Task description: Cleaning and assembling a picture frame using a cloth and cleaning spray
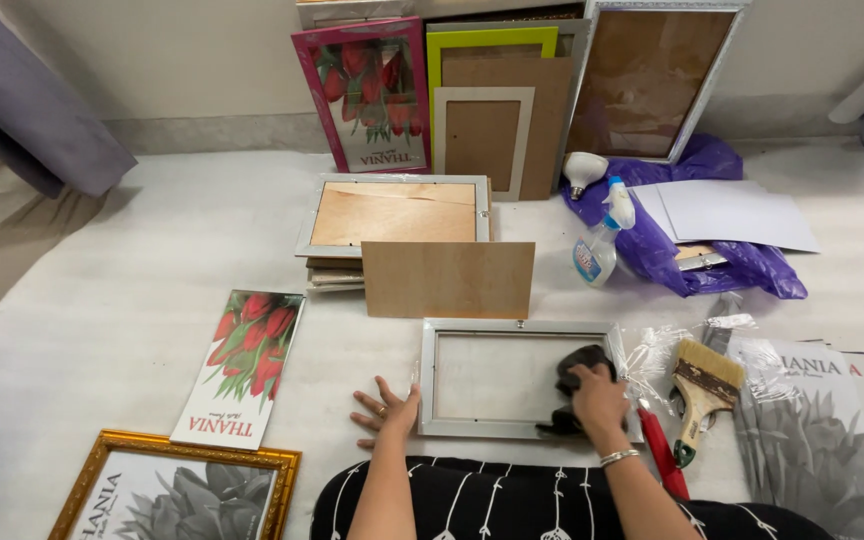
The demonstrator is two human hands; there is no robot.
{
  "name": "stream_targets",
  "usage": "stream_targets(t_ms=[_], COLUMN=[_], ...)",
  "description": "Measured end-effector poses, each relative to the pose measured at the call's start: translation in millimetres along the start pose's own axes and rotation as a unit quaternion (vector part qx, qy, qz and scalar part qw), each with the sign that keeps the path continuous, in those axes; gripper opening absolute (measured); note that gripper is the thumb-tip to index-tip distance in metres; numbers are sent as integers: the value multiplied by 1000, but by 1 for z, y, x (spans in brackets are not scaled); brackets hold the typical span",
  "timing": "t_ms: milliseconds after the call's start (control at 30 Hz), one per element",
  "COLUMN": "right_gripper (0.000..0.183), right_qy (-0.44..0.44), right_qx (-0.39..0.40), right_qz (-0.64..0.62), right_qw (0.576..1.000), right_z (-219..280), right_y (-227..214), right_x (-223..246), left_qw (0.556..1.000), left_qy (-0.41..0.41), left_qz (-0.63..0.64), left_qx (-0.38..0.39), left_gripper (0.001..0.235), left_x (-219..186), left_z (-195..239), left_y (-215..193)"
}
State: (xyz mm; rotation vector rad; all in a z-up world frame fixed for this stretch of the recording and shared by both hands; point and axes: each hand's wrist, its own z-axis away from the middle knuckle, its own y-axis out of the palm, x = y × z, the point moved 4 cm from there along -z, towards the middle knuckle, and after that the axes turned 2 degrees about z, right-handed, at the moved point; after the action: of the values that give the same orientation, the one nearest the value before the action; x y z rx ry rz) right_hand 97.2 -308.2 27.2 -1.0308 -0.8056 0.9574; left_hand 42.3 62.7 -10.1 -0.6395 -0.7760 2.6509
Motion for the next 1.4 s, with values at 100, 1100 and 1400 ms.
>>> stream_targets(t_ms=[100,1100,1400], right_gripper=[64,42,26], right_qy=[-107,-514,-612], right_qx=[14,-46,-43], right_qz=[47,16,19], right_qw=[993,857,789], right_z=[7,37,71], right_y=[14,15,13], right_x=[46,95,168], left_qw=[1000,1000,1000], left_qy=[-4,2,3], left_qz=[-28,-14,-24], left_qx=[-12,3,-13], left_gripper=[96,106,110], left_x=[-3,-9,-2], left_z=[-9,5,-15], left_y=[9,1,10])
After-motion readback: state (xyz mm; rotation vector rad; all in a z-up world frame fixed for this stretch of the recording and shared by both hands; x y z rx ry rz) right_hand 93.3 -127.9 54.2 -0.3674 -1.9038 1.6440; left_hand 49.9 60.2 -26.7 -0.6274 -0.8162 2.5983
